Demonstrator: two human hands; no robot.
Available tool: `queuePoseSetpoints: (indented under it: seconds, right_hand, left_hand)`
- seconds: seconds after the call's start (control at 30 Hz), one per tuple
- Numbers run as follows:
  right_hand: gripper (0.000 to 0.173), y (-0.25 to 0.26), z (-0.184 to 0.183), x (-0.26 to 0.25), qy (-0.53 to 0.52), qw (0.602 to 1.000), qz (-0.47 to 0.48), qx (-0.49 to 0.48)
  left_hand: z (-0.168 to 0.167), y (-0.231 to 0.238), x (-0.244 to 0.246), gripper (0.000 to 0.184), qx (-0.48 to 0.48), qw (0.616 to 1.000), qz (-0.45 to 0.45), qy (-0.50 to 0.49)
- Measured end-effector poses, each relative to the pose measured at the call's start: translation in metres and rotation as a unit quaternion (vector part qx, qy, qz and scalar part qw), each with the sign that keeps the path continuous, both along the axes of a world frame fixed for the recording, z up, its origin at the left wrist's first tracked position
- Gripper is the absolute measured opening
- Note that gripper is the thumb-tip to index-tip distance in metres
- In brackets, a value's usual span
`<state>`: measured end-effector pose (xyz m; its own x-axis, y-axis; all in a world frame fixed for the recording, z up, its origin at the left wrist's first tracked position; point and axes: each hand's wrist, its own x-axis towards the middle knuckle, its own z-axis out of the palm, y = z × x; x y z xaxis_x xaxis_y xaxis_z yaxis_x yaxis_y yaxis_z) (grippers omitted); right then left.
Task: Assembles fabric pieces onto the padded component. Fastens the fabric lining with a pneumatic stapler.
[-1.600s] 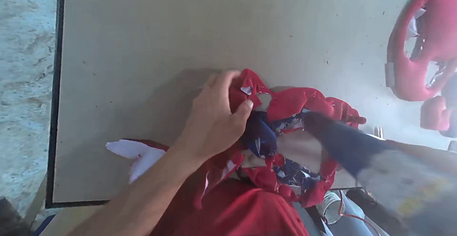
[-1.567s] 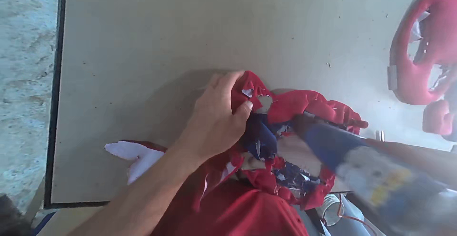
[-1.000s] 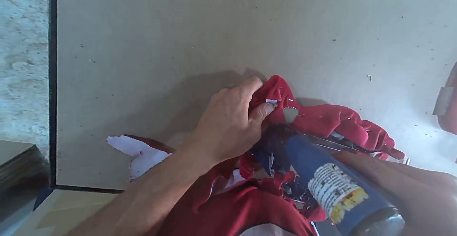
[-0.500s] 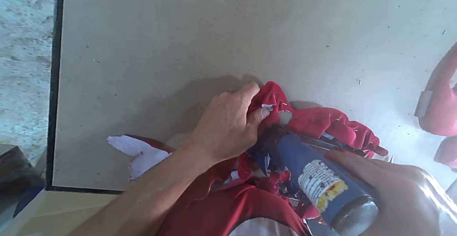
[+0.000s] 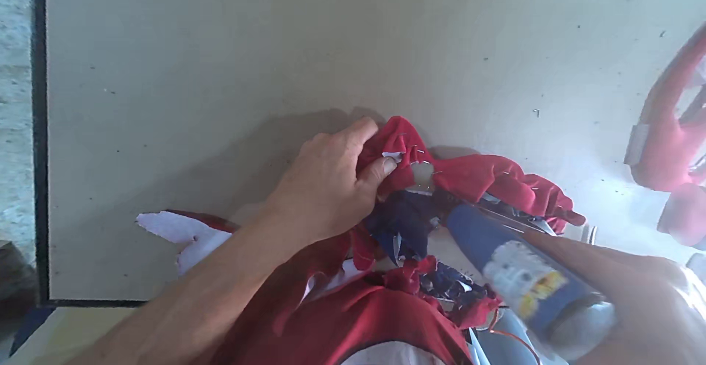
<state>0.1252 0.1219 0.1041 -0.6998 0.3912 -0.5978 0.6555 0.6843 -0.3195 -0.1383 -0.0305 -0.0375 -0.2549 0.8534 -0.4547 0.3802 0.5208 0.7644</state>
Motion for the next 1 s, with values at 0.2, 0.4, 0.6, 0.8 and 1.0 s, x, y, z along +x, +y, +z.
queuePoseSetpoints:
  seconds: [0.2,0.4,0.6,0.8,1.0]
  right_hand:
    - [0.054,-0.005,0.037,0.064,0.013,0.980,-0.198,0.011]
    - [0.043,-0.012,0.020,0.055,0.019,0.992,-0.124,0.029]
    - [0.043,-0.010,-0.007,0.043,0.034,0.995,-0.089,0.040]
    - [0.038,-0.008,-0.012,0.034,0.031,0.996,-0.076,0.045]
    - [0.039,-0.008,-0.011,0.018,0.026,0.998,-0.060,0.020]
  left_hand:
    - [0.019,0.020,0.016,0.066,0.144,0.964,-0.086,0.208]
    - [-0.017,0.049,0.051,0.038,0.236,0.922,-0.161,0.262]
    - [-0.017,0.052,0.048,0.037,0.215,0.935,-0.147,0.242]
    - [-0.019,0.059,0.038,0.037,0.218,0.936,-0.189,0.201]
    - [-0.017,0.062,0.033,0.036,0.211,0.937,-0.209,0.184]
